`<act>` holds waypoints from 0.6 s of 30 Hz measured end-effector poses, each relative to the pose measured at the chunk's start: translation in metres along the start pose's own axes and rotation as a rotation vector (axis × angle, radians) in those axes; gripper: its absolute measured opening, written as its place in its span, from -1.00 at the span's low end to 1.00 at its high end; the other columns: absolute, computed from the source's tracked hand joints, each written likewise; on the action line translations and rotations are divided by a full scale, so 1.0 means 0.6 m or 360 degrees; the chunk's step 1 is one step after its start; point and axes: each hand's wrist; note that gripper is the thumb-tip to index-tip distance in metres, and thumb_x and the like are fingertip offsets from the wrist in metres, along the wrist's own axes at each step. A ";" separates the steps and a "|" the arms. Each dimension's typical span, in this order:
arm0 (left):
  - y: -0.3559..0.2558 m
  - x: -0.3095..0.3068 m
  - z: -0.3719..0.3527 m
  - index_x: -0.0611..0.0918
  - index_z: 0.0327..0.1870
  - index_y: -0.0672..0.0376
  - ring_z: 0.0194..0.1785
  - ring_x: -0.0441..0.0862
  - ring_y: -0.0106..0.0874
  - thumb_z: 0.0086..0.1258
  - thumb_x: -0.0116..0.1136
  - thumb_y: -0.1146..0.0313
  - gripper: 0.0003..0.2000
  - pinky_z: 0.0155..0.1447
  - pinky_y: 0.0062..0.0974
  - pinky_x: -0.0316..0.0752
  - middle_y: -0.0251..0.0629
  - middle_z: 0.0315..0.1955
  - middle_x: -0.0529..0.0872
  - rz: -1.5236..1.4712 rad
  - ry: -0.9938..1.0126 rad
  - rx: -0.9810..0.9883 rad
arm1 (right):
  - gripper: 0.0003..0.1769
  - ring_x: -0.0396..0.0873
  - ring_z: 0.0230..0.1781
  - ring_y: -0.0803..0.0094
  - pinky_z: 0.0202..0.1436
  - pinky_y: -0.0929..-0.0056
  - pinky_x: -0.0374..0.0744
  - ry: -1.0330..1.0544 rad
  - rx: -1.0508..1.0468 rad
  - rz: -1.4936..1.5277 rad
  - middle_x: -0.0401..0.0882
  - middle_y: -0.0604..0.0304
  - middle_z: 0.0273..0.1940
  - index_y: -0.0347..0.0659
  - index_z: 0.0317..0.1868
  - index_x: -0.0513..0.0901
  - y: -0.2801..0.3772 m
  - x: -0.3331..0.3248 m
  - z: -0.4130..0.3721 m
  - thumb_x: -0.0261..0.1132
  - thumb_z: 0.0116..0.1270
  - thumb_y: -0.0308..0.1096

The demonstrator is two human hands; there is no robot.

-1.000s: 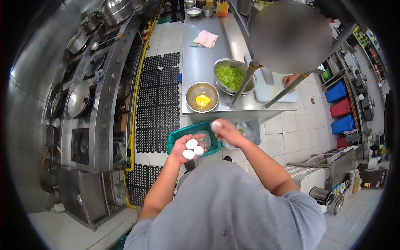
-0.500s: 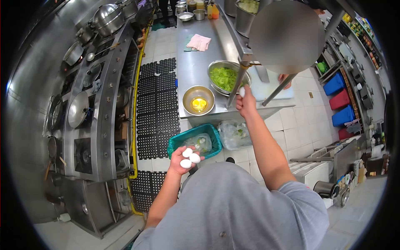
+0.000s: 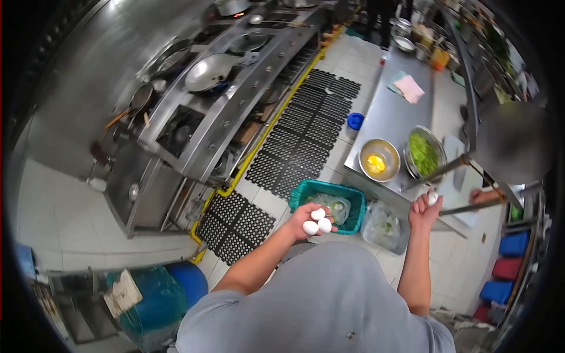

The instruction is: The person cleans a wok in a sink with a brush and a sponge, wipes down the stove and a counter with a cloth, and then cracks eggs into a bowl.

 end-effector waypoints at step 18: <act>0.005 0.017 -0.001 0.69 0.09 0.21 0.24 0.67 0.36 0.59 0.06 0.03 -0.59 -0.31 -0.04 0.85 0.16 0.04 0.76 -0.0039 -0.0090 0.0133 | -0.52 0.67 0.06 -0.18 0.13 -0.11 0.62 0.0732 -0.0929 -0.3499 0.65 -0.19 0.04 -0.16 0.16 0.58 -0.187 0.193 0.142 0.17 0.64 0.11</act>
Point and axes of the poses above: each hand's wrist, its own z-axis towards the middle knuckle, its own x-axis out of the palm, y = z × x
